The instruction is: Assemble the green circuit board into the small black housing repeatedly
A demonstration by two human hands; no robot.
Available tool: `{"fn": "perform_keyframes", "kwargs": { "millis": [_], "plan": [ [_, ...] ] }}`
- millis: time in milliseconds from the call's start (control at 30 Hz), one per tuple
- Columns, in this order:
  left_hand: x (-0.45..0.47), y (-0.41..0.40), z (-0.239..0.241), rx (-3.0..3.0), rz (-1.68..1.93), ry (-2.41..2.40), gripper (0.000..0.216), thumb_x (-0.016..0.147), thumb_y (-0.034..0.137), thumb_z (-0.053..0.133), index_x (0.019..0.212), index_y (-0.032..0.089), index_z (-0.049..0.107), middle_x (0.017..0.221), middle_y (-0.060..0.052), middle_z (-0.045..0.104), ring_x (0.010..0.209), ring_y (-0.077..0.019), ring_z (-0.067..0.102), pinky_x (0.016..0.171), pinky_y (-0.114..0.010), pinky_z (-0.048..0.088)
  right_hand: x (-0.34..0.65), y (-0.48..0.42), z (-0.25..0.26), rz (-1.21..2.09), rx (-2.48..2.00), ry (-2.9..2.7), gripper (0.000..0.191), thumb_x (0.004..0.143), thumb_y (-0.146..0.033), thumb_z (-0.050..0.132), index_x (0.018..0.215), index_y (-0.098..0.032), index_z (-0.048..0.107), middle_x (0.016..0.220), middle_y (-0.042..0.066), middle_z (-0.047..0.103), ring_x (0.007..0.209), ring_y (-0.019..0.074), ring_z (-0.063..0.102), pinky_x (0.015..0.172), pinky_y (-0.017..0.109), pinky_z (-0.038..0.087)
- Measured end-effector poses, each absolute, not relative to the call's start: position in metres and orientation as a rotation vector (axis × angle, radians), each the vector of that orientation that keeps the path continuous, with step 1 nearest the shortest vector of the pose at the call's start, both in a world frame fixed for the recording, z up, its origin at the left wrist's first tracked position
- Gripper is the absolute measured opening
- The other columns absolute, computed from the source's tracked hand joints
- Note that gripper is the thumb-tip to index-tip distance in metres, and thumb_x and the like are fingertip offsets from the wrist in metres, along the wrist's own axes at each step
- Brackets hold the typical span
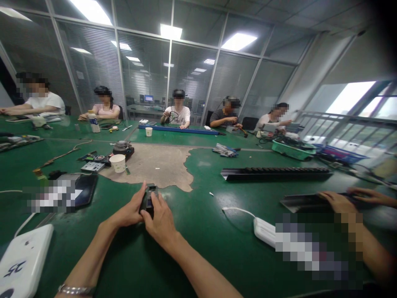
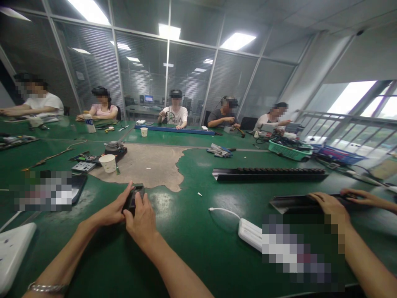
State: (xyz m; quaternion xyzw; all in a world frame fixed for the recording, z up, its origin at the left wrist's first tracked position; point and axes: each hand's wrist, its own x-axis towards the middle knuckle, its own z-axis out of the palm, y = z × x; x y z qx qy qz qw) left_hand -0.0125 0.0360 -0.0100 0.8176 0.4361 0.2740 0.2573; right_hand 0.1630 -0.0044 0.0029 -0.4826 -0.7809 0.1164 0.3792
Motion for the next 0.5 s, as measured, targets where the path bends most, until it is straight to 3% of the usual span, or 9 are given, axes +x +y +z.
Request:
{"fn": "perform_keyframes", "kwargs": {
  "millis": [233,500],
  "plan": [
    [-0.011,0.035,-0.008,2.184,0.723,1.206,0.109,0.071,0.015,0.06,0.148,0.018,-0.016,0.156,-0.018,0.012,0.141,-0.0349,0.02,0.113,-0.054,0.018,0.16,0.001,-0.005,0.311,-1.257,-1.943,0.065,0.082,-0.032,0.06,0.14,-0.012,0.038,0.133,0.019,0.05,0.123,0.0309,0.049,0.1,0.044,0.042],
    [-0.009,0.031,-0.004,2.136,0.741,1.207,0.115,0.072,0.031,0.07,0.148,0.021,-0.016,0.156,-0.017,0.011,0.141,-0.0337,0.02,0.113,-0.051,0.021,0.167,0.003,0.027,0.27,-1.18,-1.822,0.063,0.086,-0.032,0.054,0.142,-0.012,0.035,0.139,0.016,0.047,0.128,0.0285,0.044,0.104,0.043,0.039]
  ]
}}
